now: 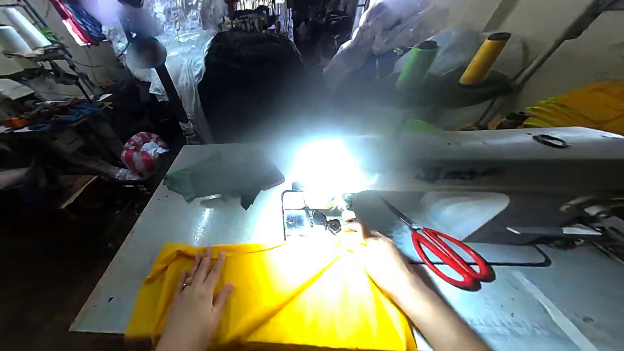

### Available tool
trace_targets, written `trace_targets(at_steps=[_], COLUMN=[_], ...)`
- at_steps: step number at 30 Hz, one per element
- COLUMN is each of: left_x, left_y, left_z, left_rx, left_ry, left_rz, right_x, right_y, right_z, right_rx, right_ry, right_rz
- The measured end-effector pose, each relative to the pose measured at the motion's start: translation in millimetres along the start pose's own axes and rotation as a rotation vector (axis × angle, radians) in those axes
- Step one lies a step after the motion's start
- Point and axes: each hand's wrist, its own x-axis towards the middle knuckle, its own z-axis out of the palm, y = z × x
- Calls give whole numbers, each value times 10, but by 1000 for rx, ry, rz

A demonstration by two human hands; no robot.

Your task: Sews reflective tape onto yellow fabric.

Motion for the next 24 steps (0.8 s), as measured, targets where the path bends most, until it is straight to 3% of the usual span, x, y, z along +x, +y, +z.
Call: trace_targets(at_steps=[4, 6, 10, 13, 16, 24], left_x=[-89, -96, -72, 62, 281, 354], left_y=[-298, -316, -59, 226, 305, 296], left_z=[17, -60, -78, 79, 194, 156], left_rx=[103, 62, -137, -146, -7, 24], left_ry=[57, 34, 199, 106, 79, -49], left_rz=[-92, -83, 238, 352, 298, 213], right_x=[-448, -794, -1043, -1021, -980, -877], right_y=[58, -52, -229, -216, -171, 11], right_z=[85, 84, 206, 250, 197, 48], right_rx=[-98, -114, -167, -218, -230, -190], right_ry=[176, 58, -153, -161, -194, -285], right_rz=[-128, -179, -138, -127, -160, -243])
